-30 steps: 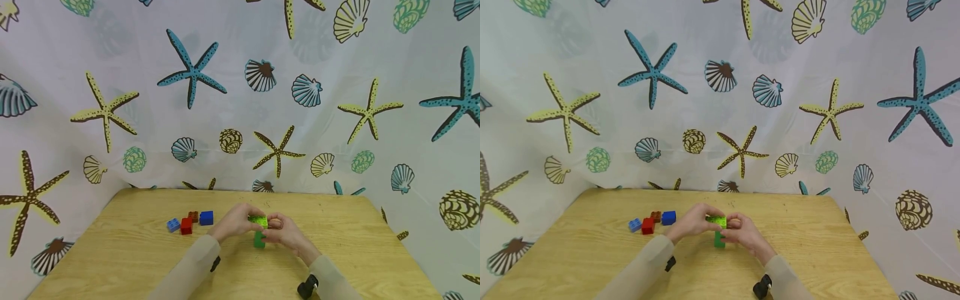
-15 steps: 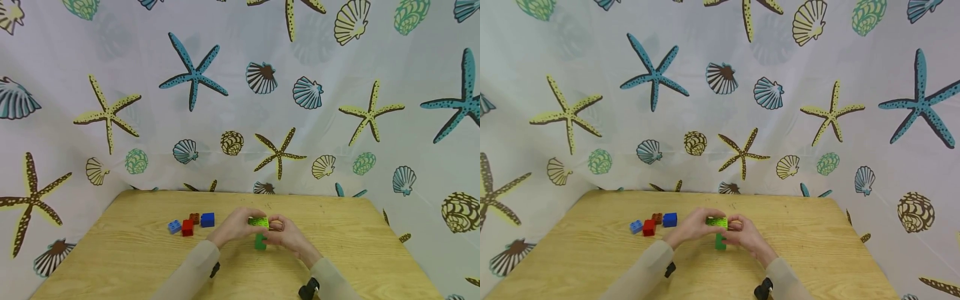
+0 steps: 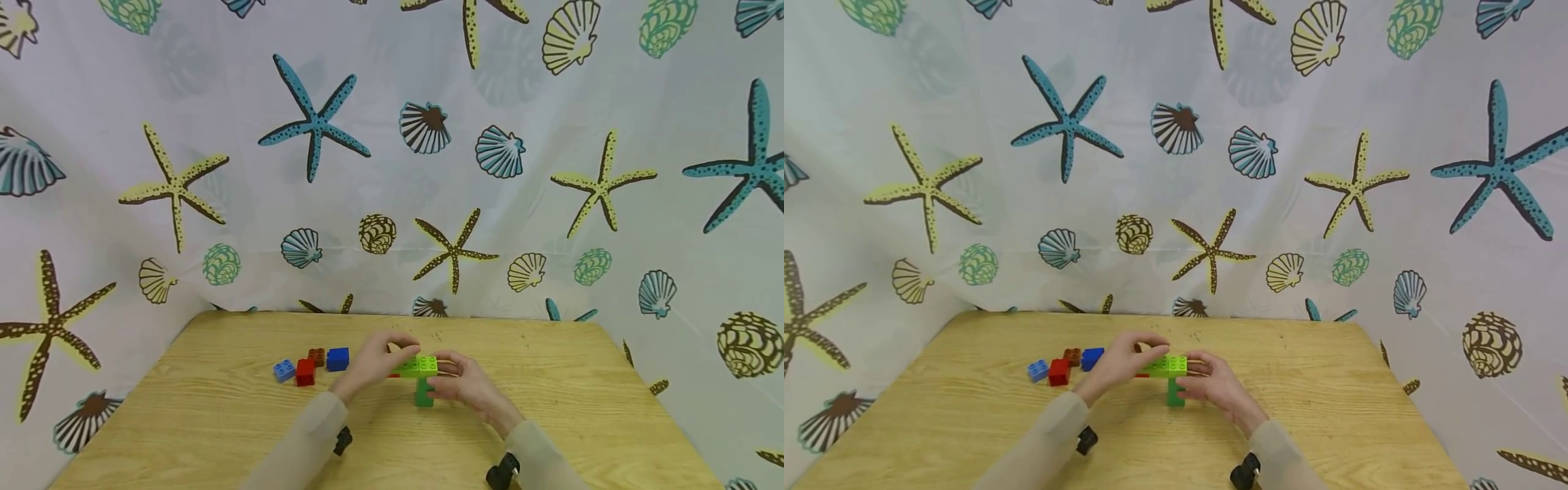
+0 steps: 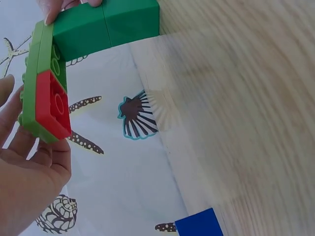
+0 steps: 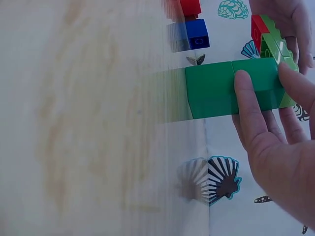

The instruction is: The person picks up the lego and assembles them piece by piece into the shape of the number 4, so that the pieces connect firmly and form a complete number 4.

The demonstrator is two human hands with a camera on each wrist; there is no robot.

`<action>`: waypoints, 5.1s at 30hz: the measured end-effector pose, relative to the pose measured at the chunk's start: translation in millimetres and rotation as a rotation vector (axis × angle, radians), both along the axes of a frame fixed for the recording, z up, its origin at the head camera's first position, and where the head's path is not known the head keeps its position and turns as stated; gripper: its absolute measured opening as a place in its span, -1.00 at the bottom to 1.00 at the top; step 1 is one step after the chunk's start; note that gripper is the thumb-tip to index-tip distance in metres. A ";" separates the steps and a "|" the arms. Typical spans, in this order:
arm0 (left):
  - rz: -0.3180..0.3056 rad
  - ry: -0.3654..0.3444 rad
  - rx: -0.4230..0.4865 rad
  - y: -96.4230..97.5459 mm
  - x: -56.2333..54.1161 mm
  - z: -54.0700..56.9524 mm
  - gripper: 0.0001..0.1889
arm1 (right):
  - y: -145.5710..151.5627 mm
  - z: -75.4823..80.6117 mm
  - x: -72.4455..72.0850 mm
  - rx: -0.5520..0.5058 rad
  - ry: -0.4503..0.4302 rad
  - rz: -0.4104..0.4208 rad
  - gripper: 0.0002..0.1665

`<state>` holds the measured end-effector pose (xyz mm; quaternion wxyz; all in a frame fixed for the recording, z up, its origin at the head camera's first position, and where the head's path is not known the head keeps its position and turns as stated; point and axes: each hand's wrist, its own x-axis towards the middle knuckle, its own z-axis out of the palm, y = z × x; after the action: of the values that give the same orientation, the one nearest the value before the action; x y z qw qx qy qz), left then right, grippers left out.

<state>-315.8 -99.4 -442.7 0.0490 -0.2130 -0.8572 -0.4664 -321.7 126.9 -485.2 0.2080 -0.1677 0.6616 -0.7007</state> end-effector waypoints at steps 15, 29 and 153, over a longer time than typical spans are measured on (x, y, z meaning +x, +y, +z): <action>0.172 -0.046 0.097 -28.8 -7.0 0.3 -0.78 | -2.5 3.2 1.4 -0.021 -0.035 -0.022 -0.23; 0.189 -0.150 0.169 -58.2 -13.2 -5.3 -0.74 | -4.6 1.4 0.2 0.003 -0.002 -0.020 -0.31; 0.224 0.053 0.139 -31.1 -4.2 -11.7 -0.54 | -5.5 -1.7 -1.6 0.033 0.029 -0.028 -0.39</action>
<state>-319.9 -130.5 -454.4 0.1381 -0.1245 -0.8395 -0.5106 -323.3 121.5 -486.8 0.1912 -0.1651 0.6783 -0.6899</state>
